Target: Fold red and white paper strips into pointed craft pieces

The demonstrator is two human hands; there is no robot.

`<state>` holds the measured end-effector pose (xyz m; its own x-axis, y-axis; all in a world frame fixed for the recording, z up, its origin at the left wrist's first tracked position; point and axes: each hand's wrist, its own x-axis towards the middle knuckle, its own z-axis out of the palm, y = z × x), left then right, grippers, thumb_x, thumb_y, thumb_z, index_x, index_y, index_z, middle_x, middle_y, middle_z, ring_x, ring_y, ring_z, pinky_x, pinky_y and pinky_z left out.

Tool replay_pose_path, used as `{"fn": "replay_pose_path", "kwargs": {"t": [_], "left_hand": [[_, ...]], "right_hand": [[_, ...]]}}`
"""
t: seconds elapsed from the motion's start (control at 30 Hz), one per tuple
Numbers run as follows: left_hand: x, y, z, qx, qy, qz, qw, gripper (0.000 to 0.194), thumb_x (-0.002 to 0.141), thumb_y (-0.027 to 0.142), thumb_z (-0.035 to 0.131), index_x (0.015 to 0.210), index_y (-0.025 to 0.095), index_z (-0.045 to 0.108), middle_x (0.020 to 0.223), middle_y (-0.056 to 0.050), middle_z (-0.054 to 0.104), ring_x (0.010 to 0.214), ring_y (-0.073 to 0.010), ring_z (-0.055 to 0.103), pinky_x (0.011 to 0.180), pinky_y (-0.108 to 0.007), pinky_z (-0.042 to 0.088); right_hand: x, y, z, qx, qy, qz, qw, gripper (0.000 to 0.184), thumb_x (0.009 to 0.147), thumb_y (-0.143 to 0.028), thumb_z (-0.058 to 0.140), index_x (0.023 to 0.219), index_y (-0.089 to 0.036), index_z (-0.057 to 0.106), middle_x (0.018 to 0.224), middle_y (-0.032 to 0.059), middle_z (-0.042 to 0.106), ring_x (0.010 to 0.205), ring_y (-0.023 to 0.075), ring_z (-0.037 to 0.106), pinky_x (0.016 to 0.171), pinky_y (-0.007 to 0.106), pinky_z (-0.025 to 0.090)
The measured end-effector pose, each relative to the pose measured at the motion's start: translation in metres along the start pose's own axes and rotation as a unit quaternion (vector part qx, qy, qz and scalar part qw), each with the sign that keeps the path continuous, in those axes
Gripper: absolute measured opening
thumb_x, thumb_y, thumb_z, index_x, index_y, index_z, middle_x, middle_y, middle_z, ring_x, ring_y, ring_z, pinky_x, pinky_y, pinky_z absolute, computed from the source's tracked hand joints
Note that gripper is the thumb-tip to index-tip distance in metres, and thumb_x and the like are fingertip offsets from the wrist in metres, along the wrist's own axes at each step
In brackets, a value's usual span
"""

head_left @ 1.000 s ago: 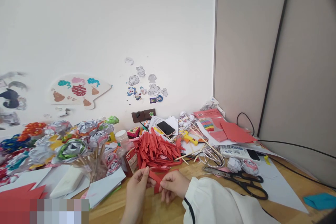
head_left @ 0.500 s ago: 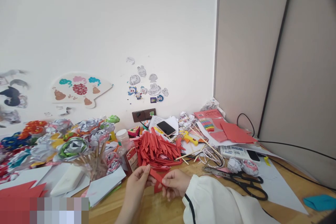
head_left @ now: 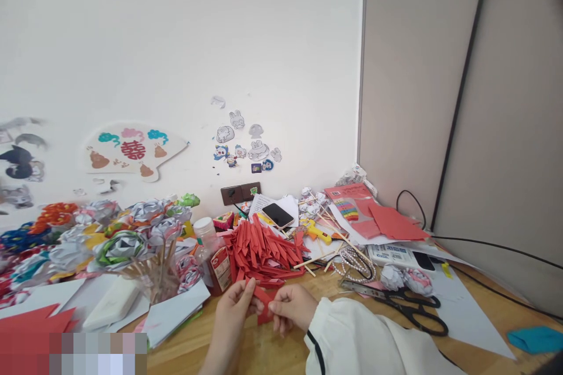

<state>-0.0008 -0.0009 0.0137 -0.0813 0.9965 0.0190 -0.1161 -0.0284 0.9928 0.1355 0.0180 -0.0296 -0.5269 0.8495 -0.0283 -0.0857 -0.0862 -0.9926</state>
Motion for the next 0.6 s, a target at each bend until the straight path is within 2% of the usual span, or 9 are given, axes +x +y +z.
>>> {"fn": "replay_pose_path", "kwargs": {"t": [0.1, 0.17, 0.3, 0.43, 0.6], "left_hand": [[-0.001, 0.0, 0.0, 0.019, 0.022, 0.028, 0.999, 0.033, 0.054, 0.045, 0.06, 0.045, 0.016, 0.048, 0.032, 0.004, 0.053, 0.033, -0.0093, 0.047, 0.039, -0.019, 0.038], [-0.001, -0.001, 0.0, 0.023, 0.029, 0.021, 0.999, 0.033, 0.053, 0.046, 0.061, 0.045, 0.016, 0.048, 0.032, 0.004, 0.053, 0.033, -0.01, 0.047, 0.04, -0.02, 0.039], [0.0, -0.004, 0.002, -0.005, -0.006, -0.017, 1.0, 0.035, 0.048, 0.045, 0.064, 0.044, 0.016, 0.046, 0.033, 0.004, 0.054, 0.033, -0.0091, 0.047, 0.04, -0.019, 0.038], [0.0, -0.007, 0.004, -0.014, -0.007, -0.017, 1.0, 0.037, 0.049, 0.046, 0.063, 0.041, 0.016, 0.042, 0.031, 0.004, 0.052, 0.03, -0.0082, 0.044, 0.038, -0.019, 0.036], [0.001, -0.009, 0.0, -0.042, -0.01, -0.006, 0.999, 0.034, 0.056, 0.044, 0.06, 0.044, 0.015, 0.046, 0.032, 0.004, 0.051, 0.032, -0.0077, 0.044, 0.038, -0.018, 0.034]], "right_hand": [[-0.002, -0.003, 0.005, -0.003, 0.0, -0.013, 1.0, 0.042, 0.058, -0.052, 0.055, 0.06, -0.01, 0.049, 0.046, -0.0012, 0.054, 0.033, 0.0058, 0.046, 0.035, 0.016, 0.031], [-0.002, -0.004, 0.008, 0.0, 0.005, -0.024, 1.0, 0.041, 0.059, -0.052, 0.055, 0.059, -0.011, 0.048, 0.044, -0.0019, 0.053, 0.032, 0.0059, 0.045, 0.034, 0.017, 0.032], [0.0, -0.002, 0.009, 0.009, 0.029, -0.047, 0.998, 0.041, 0.059, -0.052, 0.054, 0.058, -0.011, 0.047, 0.042, -0.0028, 0.052, 0.03, 0.0052, 0.042, 0.033, 0.017, 0.032], [0.002, -0.001, 0.008, 0.007, 0.015, -0.051, 0.999, 0.041, 0.061, -0.051, 0.053, 0.059, -0.012, 0.046, 0.043, -0.003, 0.052, 0.03, 0.0048, 0.043, 0.034, 0.016, 0.032], [0.001, -0.003, 0.013, 0.008, 0.011, -0.052, 0.999, 0.041, 0.06, -0.052, 0.053, 0.059, -0.012, 0.046, 0.042, -0.0034, 0.051, 0.031, 0.0045, 0.043, 0.033, 0.015, 0.032]]}}
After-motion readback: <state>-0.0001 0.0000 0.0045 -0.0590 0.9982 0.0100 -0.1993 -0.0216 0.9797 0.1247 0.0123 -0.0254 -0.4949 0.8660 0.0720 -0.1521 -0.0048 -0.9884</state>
